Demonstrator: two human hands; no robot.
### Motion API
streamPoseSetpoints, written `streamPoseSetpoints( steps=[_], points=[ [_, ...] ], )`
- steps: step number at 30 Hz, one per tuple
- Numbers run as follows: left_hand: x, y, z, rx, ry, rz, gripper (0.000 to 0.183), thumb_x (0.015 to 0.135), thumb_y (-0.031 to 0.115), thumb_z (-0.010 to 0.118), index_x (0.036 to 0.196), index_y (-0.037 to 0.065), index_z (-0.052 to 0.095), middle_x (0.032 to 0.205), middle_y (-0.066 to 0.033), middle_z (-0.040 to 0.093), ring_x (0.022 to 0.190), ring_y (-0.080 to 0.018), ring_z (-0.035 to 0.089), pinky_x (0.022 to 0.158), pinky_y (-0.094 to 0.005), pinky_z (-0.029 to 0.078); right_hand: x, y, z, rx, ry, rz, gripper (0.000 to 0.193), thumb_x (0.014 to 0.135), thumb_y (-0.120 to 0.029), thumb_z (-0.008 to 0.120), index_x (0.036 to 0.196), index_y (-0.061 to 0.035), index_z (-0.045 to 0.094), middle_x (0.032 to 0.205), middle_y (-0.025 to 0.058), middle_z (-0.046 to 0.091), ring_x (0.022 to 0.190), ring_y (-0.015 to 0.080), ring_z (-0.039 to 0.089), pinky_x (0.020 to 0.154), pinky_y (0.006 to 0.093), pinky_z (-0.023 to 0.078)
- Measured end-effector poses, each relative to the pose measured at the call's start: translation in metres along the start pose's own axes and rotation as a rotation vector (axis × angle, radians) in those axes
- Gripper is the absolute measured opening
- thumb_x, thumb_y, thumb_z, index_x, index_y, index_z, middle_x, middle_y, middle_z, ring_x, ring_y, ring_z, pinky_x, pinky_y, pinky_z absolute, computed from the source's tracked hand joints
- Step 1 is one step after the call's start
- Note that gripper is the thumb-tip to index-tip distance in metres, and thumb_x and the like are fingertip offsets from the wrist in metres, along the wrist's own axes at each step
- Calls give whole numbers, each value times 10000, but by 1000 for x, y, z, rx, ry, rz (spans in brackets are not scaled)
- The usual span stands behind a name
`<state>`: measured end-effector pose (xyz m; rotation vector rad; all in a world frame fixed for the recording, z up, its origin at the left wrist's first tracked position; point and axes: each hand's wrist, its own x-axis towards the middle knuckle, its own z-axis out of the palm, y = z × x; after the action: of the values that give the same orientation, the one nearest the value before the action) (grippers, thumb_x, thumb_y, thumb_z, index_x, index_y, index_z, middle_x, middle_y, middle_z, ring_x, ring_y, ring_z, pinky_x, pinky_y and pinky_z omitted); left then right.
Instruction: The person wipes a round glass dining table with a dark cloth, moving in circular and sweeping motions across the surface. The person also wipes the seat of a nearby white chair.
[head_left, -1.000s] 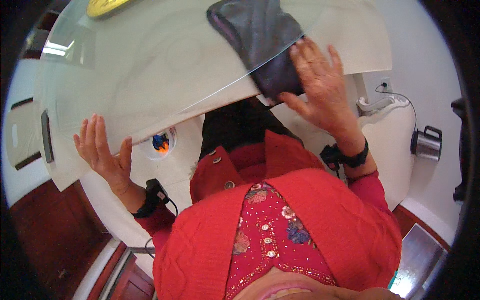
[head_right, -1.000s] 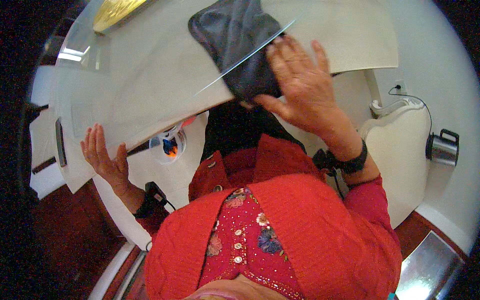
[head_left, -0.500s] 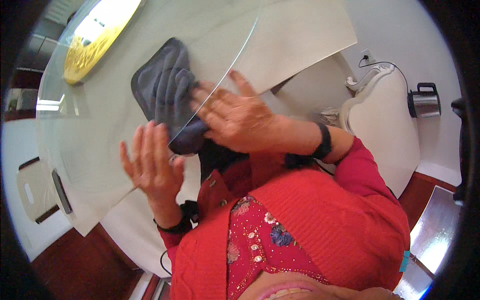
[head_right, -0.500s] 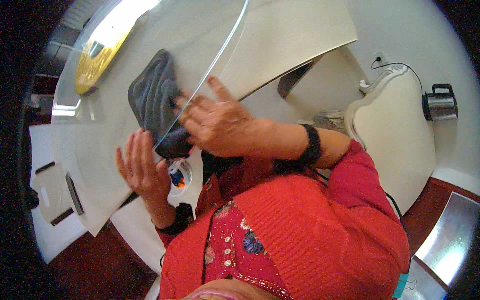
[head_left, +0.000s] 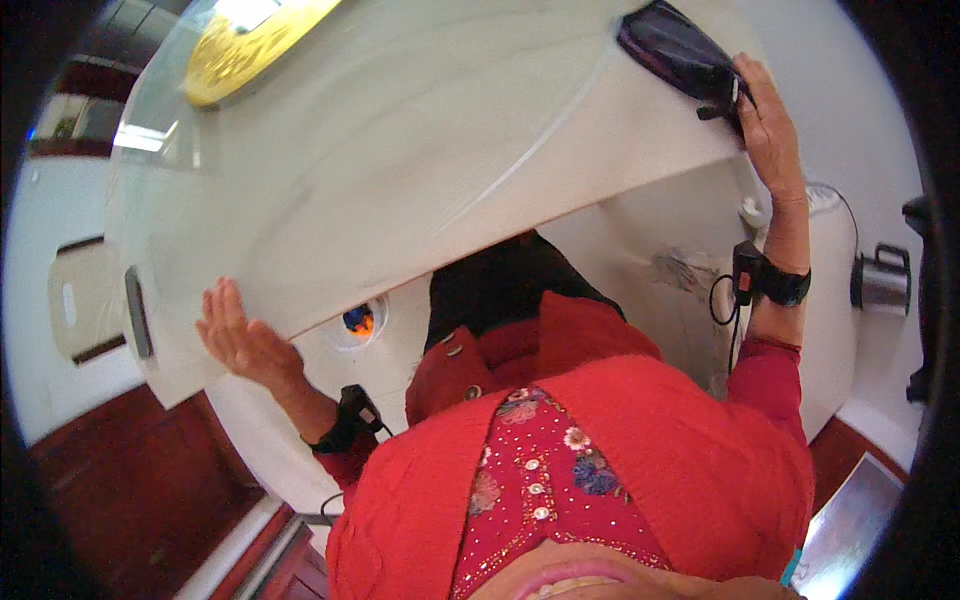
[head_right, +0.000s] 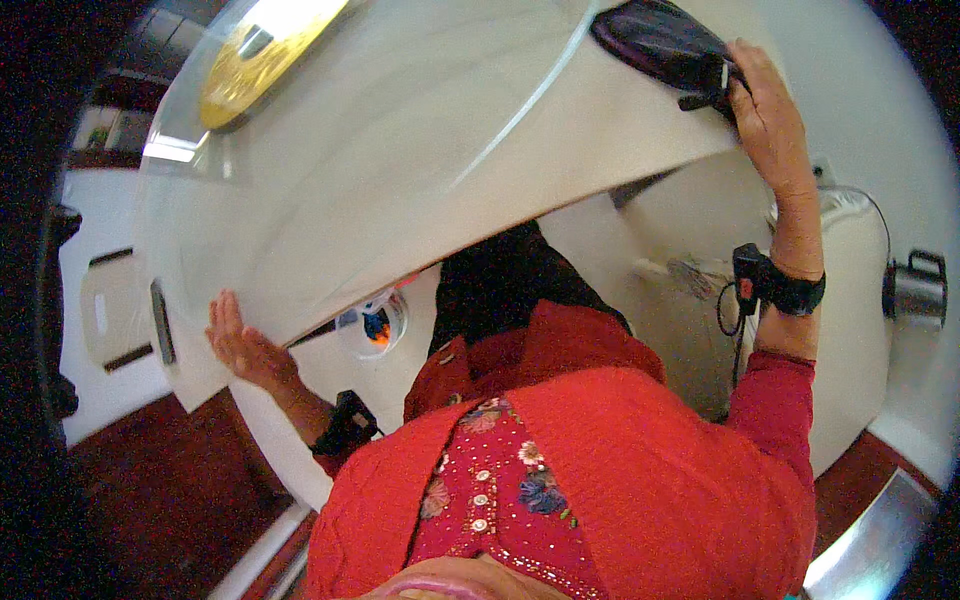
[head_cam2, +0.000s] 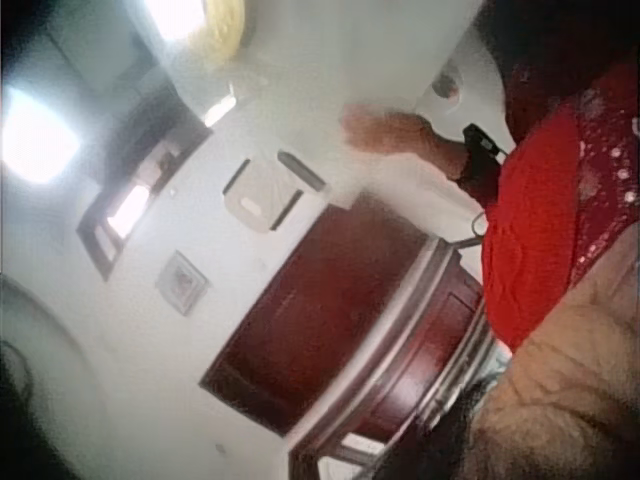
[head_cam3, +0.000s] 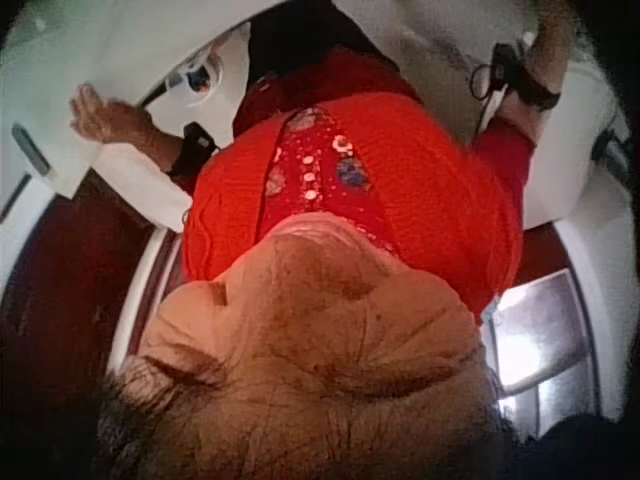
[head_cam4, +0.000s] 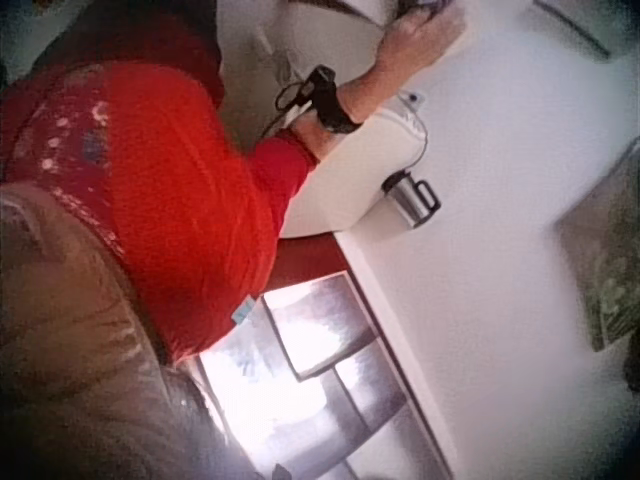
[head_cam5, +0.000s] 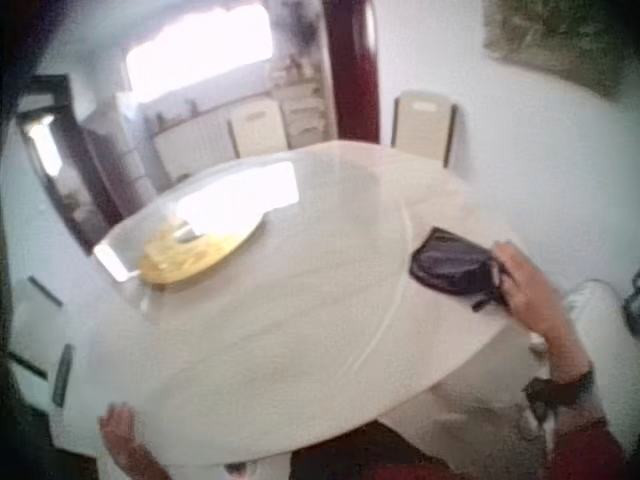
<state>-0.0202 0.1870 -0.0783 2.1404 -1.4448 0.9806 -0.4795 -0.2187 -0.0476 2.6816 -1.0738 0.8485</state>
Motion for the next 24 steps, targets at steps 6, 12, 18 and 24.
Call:
streamPoseSetpoints(
  steps=[6, 12, 18, 24],
  points=[
    [4, 16, -1, -57, 81, 31, 577, 968, 506, 307, 1275, 73, 535, 1300, -107, 550, 1262, -309, 464, 1099, -513, 219, 15, -40, 21, -17, -110, -112, 429, 944, -180, 388, 1357, -76, 439, 1398, 160, 434, 1320, 317, 374, 1080, 426, 267],
    [12, 23, -8, -196, 189, -6, 617, 914, 561, 420, 1263, 64, 532, 1289, -105, 552, 1261, -304, 462, 1093, -519, 225, 7, -142, -1, 45, -277, -171, 476, 923, -219, 407, 1351, -11, 416, 1419, 199, 388, 1341, 355, 327, 1098, 479, 204],
    [8, 37, -8, -191, 114, 57, 586, 896, 538, 486, 1249, 72, 522, 1270, -99, 563, 1243, -294, 478, 1096, -526, 211, -2, -225, 18, -68, -272, -60, 569, 917, -296, 474, 1345, 66, 374, 1434, 240, 339, 1330, 391, 305, 1089, 511, 181],
    [1, 41, 2, -171, 114, 84, 571, 883, 553, 500, 1239, 109, 550, 1270, -43, 568, 1251, -256, 474, 1107, -543, 171, -9, -262, 15, 9, -271, -109, 763, 831, -464, 573, 1338, 70, 372, 1411, 283, 336, 1333, 415, 282, 1083, 546, 153]
  ],
)
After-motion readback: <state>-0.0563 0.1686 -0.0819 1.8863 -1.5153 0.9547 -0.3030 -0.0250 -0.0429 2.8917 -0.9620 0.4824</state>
